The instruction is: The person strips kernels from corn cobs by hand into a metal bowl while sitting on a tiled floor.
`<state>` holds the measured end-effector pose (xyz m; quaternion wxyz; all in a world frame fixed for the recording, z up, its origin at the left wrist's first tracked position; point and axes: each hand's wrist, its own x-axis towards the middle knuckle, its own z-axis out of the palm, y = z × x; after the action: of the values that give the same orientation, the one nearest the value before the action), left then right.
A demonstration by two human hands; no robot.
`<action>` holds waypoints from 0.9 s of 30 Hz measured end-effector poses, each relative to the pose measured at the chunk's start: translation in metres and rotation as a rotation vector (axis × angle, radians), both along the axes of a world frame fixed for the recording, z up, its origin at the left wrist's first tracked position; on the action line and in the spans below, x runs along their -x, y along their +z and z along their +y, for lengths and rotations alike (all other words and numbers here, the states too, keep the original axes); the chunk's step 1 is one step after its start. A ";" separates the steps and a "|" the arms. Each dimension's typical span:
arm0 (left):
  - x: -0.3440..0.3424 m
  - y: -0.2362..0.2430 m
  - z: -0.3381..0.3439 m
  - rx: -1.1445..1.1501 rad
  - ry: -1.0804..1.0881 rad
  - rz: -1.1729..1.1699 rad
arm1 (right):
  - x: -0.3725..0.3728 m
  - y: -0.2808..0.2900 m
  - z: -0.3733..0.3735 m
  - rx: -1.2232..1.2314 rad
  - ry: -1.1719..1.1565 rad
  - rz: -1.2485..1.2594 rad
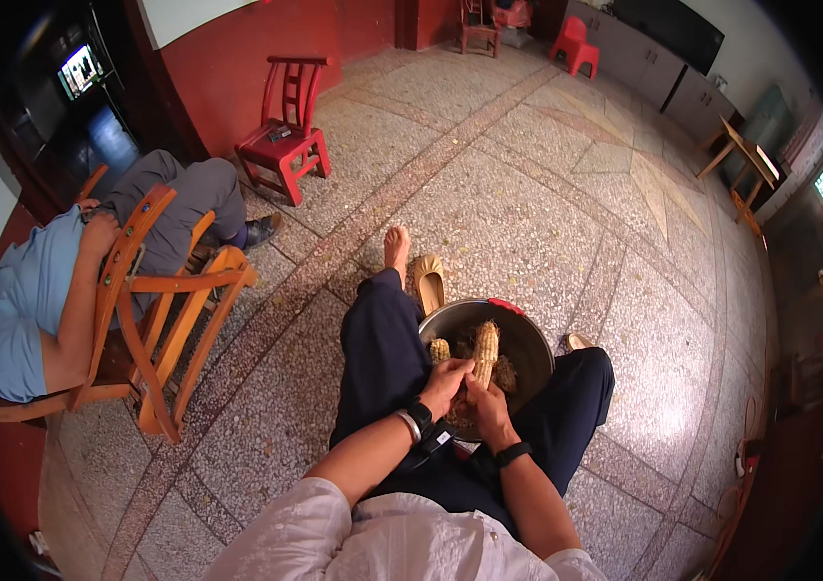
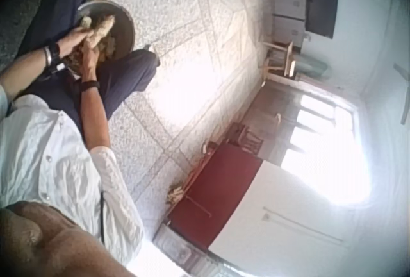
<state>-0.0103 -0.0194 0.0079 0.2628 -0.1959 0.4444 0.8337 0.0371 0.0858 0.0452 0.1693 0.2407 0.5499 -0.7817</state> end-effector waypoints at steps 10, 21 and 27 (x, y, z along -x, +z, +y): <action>0.001 0.005 -0.006 0.121 -0.009 0.118 | 0.002 0.007 -0.002 -0.017 0.010 -0.055; 0.002 0.005 -0.005 -0.024 0.007 0.127 | 0.005 -0.002 0.002 0.141 -0.066 -0.050; 0.006 0.014 -0.011 -0.123 -0.036 0.036 | 0.004 -0.001 0.002 0.193 -0.088 -0.048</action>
<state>-0.0162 -0.0304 0.0214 0.2815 -0.1562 0.4003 0.8580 0.0327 0.0879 0.0446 0.1702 0.2658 0.4567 -0.8317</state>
